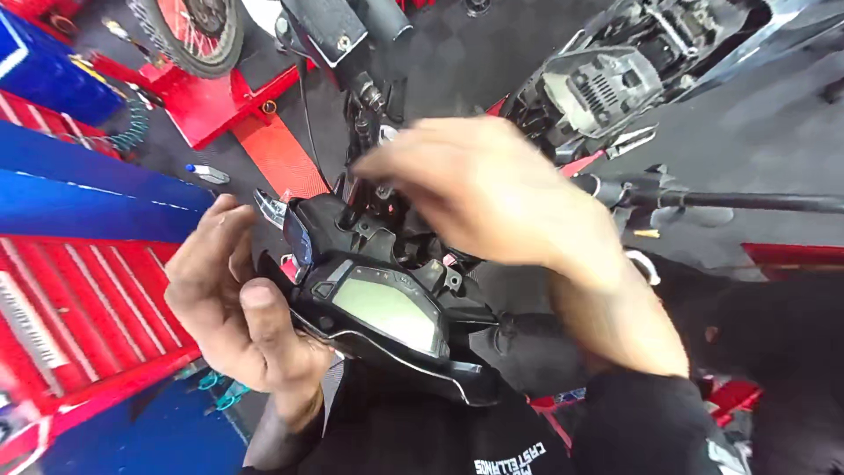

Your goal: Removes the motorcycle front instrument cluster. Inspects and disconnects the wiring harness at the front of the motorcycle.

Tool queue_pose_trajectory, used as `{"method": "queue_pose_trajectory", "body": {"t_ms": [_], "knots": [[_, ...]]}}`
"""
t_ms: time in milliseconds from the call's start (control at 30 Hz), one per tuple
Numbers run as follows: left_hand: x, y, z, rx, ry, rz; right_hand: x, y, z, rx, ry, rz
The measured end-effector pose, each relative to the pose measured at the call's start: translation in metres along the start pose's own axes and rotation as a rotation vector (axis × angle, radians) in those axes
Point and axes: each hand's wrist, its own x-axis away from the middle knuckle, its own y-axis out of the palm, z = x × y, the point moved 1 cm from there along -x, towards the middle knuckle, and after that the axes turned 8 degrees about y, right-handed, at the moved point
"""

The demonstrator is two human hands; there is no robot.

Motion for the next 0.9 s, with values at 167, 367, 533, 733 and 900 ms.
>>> {"method": "queue_pose_trajectory", "body": {"t_ms": [167, 367, 533, 733, 900], "knots": [[-0.018, -0.012, -0.033, 0.213, -0.273, -0.198, 0.187, 0.007, 0.014, -0.597, 0.472, 0.404], [-0.027, -0.008, -0.036, 0.2, -0.381, -0.237, 0.245, 0.101, -0.054, -0.705, 0.726, 0.122], [-0.026, -0.008, -0.038, 0.267, -0.358, -0.238, 0.203, 0.133, -0.066, -0.544, 0.614, 0.479], [-0.045, -0.011, -0.076, 0.278, -0.603, -0.474, 0.197, 0.134, -0.059, -0.396, 0.58, 0.521], [-0.067, -0.002, -0.124, 0.228, -0.619, -0.876, 0.197, 0.136, -0.058, -0.397, 0.601, 0.557]]}}
